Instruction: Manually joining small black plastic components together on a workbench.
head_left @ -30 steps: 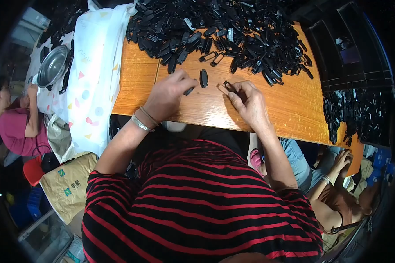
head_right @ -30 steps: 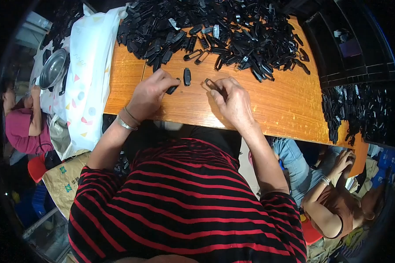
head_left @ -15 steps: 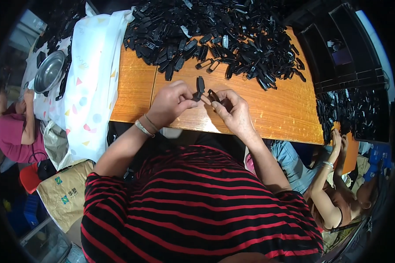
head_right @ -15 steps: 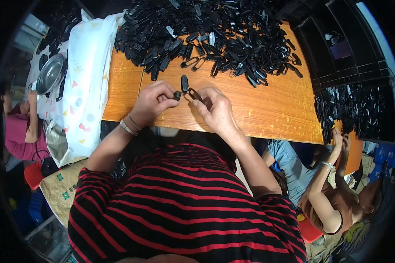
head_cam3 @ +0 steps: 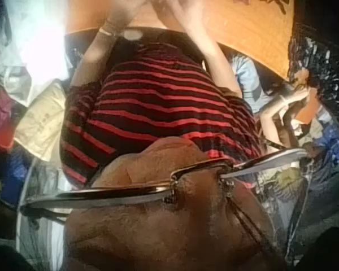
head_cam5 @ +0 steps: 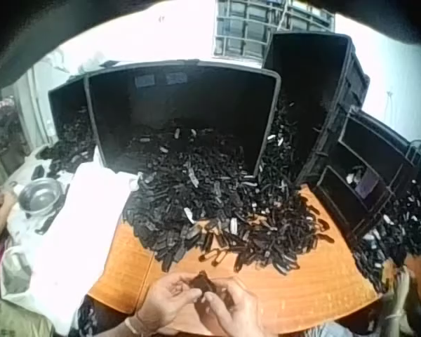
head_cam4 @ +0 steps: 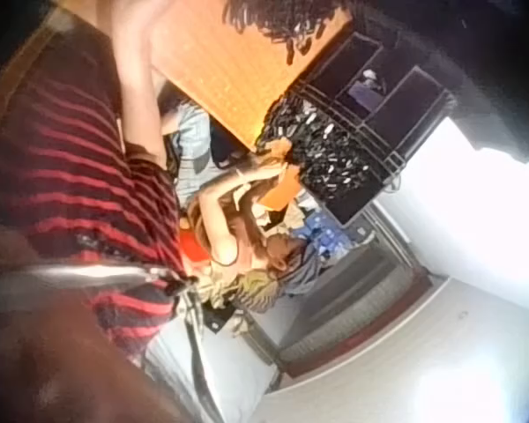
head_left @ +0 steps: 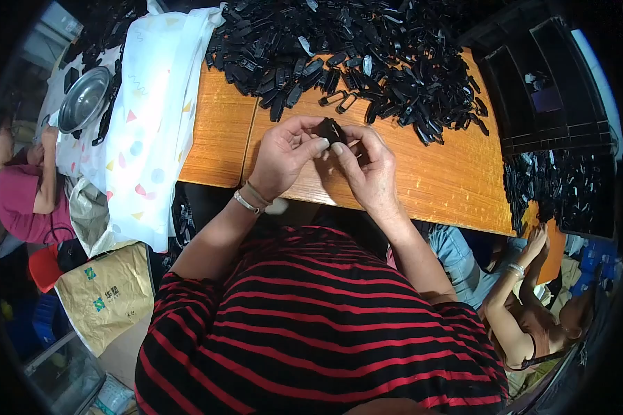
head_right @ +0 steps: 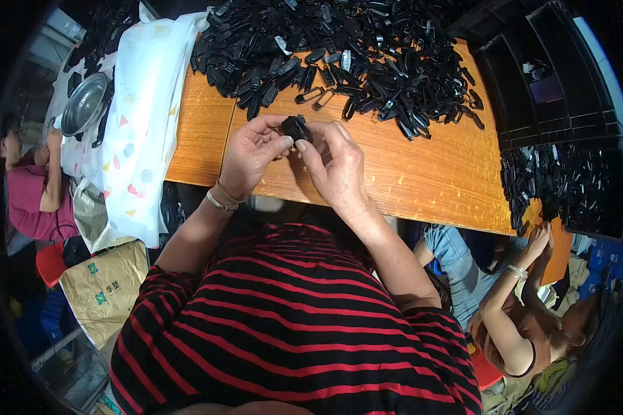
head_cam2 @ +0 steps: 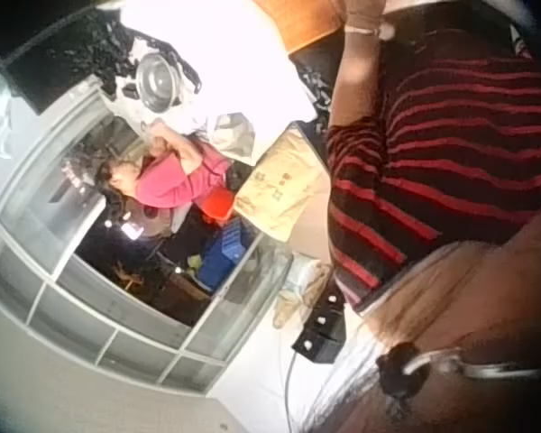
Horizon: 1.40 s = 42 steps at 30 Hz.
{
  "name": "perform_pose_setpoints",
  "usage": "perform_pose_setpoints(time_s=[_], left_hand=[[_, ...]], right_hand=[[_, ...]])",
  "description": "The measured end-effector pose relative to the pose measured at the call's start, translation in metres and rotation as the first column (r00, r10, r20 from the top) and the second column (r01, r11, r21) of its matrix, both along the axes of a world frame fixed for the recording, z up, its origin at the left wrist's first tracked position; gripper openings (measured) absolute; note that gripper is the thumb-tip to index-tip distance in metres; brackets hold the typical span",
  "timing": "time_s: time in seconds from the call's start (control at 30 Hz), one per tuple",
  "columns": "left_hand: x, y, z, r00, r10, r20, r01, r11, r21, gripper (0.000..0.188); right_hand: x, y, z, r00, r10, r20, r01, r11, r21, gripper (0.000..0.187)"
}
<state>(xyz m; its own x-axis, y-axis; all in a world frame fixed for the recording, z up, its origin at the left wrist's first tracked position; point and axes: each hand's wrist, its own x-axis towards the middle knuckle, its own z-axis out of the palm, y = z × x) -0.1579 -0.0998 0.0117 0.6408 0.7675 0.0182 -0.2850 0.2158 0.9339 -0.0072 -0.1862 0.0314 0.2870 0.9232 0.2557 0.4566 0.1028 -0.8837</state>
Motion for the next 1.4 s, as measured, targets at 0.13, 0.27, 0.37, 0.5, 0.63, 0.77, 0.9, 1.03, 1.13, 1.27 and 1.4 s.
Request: perform_pose_setpoints(time_s=[0.13, 0.27, 0.37, 0.5, 0.63, 0.77, 0.9, 1.03, 1.13, 1.27, 1.4], left_hand=[[-0.002, 0.001, 0.0, 1.0, 0.007, -0.031, -0.008, 1.0, -0.012, 0.031], [0.001, -0.002, 0.002, 0.999, 0.025, -0.024, -0.024, 0.999, 0.041, 0.029], [0.0, -0.01, 0.004, 0.982, 0.09, -0.164, -0.09, 0.996, 0.003, 0.029], [0.002, -0.021, -0.012, 0.984, 0.109, -0.143, -0.106, 0.994, 0.03, 0.027], [0.003, -0.031, -0.01, 0.987, 0.133, -0.089, -0.133, 0.991, 0.007, 0.017], [0.003, -0.028, -0.008, 0.996, 0.066, -0.067, -0.067, 0.998, -0.007, 0.021], [0.002, -0.026, -0.001, 0.995, 0.022, -0.098, -0.026, 0.999, -0.039, 0.023], [0.0, -0.017, -0.004, 0.996, -0.032, -0.084, 0.021, 0.992, -0.122, 0.027], [-0.003, -0.002, -0.007, 0.996, -0.04, -0.078, 0.033, 0.995, -0.098, 0.025], [-0.002, 0.016, -0.003, 0.964, -0.037, -0.263, 0.039, 0.999, 0.001, 0.005], [0.011, 0.031, -0.005, 0.864, 0.331, -0.38, 0.194, 0.477, 0.857, 0.026]], right_hand=[[0.001, 0.002, 0.001, 1.0, 0.011, 0.015, -0.011, 0.999, -0.037, 0.02], [0.003, 0.003, -0.003, 0.997, 0.003, 0.074, -0.001, 1.0, -0.023, 0.019], [-0.003, 0.004, -0.006, 0.981, -0.045, 0.191, 0.029, 0.996, 0.082, 0.024], [-0.017, -0.001, -0.015, 0.936, -0.09, 0.341, 0.054, 0.992, 0.114, 0.028], [-0.023, -0.008, -0.017, 0.956, -0.094, 0.279, 0.084, 0.995, 0.048, 0.041], [-0.033, -0.01, -0.01, 0.993, -0.003, 0.118, 0.013, 0.996, -0.089, 0.045], [-0.037, -0.008, -0.021, 0.995, -0.048, 0.088, 0.043, 0.998, 0.053, 0.038], [-0.014, -0.005, -0.018, 0.986, 0.151, -0.066, -0.163, 0.953, -0.257, 0.043], [0.026, 0.002, -0.023, 0.984, 0.155, 0.085, -0.146, 0.983, -0.108, 0.028], [0.07, 0.021, 0.0, 0.74, -0.039, 0.671, 0.111, 0.992, -0.065, 0.023], [0.088, 0.043, -0.002, 0.577, 0.052, 0.815, 0.039, 0.995, -0.091, 0.029]])
